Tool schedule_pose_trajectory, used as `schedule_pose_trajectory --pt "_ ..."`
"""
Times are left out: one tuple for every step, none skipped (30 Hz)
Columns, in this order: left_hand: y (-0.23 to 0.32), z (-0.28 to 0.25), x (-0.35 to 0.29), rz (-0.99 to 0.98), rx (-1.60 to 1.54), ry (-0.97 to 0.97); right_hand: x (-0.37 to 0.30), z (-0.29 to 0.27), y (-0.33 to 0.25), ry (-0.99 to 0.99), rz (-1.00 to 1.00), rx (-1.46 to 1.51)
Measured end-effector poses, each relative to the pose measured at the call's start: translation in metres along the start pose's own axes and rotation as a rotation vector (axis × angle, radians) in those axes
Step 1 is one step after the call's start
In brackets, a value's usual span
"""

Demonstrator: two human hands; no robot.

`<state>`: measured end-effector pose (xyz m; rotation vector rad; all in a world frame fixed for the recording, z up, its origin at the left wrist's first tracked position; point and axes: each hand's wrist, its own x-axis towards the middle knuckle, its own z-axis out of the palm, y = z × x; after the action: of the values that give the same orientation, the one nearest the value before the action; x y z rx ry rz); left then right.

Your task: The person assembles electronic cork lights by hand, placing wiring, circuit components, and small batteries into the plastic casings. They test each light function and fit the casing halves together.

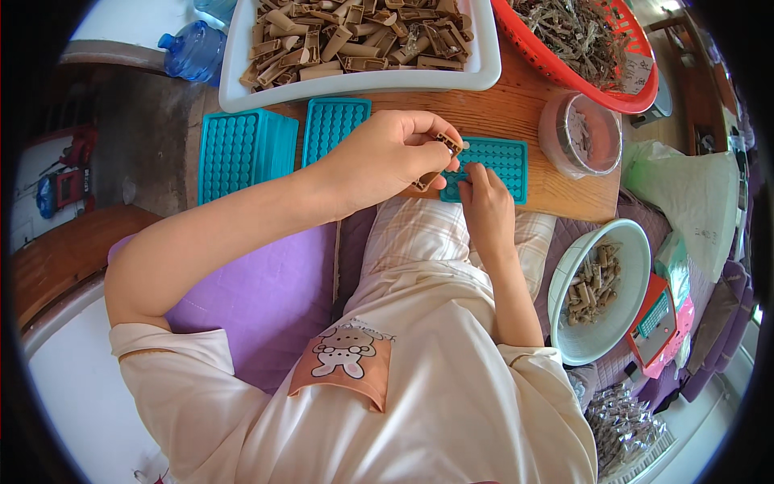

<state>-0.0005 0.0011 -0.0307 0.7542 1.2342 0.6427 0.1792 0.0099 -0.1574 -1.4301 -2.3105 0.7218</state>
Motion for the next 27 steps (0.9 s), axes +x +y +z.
schedule_pose_trajectory --pt "0.000 0.001 0.000 0.000 0.006 -0.005 -0.001 -0.001 0.002 0.007 -0.046 -0.046" --pt "0.000 0.001 0.000 0.000 0.013 -0.011 -0.001 -0.002 0.004 0.015 -0.091 -0.091" --pt "0.000 0.002 0.000 0.001 0.014 -0.013 0.000 -0.003 0.005 0.016 -0.090 -0.092" --pt "0.000 0.002 0.000 0.003 0.016 -0.015 0.003 -0.006 0.005 0.075 -0.104 -0.126" --pt "0.000 0.003 0.000 0.004 0.018 -0.019 0.006 -0.010 0.006 0.134 -0.118 -0.159" --pt "0.001 0.003 0.000 0.005 0.021 -0.022 0.012 -0.016 0.008 0.137 -0.115 -0.160" --pt "0.000 0.002 0.000 0.014 0.030 -0.019 0.020 -0.023 0.008 0.228 -0.115 -0.051" --pt "-0.001 0.002 -0.001 0.021 0.038 -0.023 0.025 -0.031 0.006 0.318 -0.110 0.055" --pt "-0.002 0.002 -0.001 0.022 0.039 -0.022 0.027 -0.039 -0.001 0.318 -0.111 0.055" --pt "-0.002 0.003 -0.001 0.033 0.047 -0.028 0.028 -0.048 -0.011 0.342 -0.036 0.286" --pt "-0.003 0.004 -0.001 0.043 0.054 -0.031 0.028 -0.055 -0.020 0.361 0.039 0.519" --pt "-0.004 0.004 -0.001 0.044 0.056 -0.031 0.026 -0.062 -0.032 0.363 0.039 0.519" --pt "-0.005 0.004 -0.001 0.070 0.084 -0.040 0.021 -0.068 -0.045 0.373 -0.018 0.562" --pt "-0.005 0.005 -0.001 0.095 0.114 -0.051 0.018 -0.069 -0.054 0.385 -0.073 0.605" --pt "-0.004 0.006 -0.002 0.096 0.115 -0.052 0.017 -0.066 -0.060 0.437 -0.175 0.607" --pt "-0.004 0.007 -0.004 0.117 0.122 -0.046 0.017 -0.064 -0.064 0.438 -0.176 0.608" --pt "-0.004 0.007 -0.005 0.138 0.128 -0.040 0.016 -0.062 -0.067 0.457 -0.256 0.549" --pt "-0.005 0.008 -0.005 0.138 0.128 -0.037 0.015 -0.060 -0.069 0.476 -0.335 0.488" --pt "-0.005 0.008 -0.005 0.155 0.120 -0.041 0.014 -0.061 -0.071 0.479 -0.351 0.434" --pt "-0.006 0.008 -0.005 0.171 0.112 -0.045 0.014 -0.060 -0.071 0.479 -0.351 0.432" --pt "-0.007 0.009 -0.005 0.172 0.111 -0.047 0.014 -0.060 -0.070 0.476 -0.371 0.399" --pt "-0.007 0.009 -0.005 0.168 0.113 -0.044 0.014 -0.060 -0.068 0.472 -0.392 0.368" --pt "-0.008 0.010 -0.005 0.165 0.115 -0.041 0.014 -0.060 -0.068 0.471 -0.393 0.368" --pt "-0.010 0.011 -0.006 0.166 0.114 -0.041 0.013 -0.060 -0.067 0.458 -0.401 0.359" --pt "-0.011 0.011 -0.006 0.160 0.132 -0.031 0.012 -0.060 -0.067 0.446 -0.410 0.352" --pt "-0.014 0.012 -0.006 0.154 0.151 -0.023 0.012 -0.060 -0.067 0.446 -0.412 0.351" --pt "-0.018 0.012 -0.005 0.157 0.151 -0.021 0.011 -0.060 -0.067 0.413 -0.402 0.347"
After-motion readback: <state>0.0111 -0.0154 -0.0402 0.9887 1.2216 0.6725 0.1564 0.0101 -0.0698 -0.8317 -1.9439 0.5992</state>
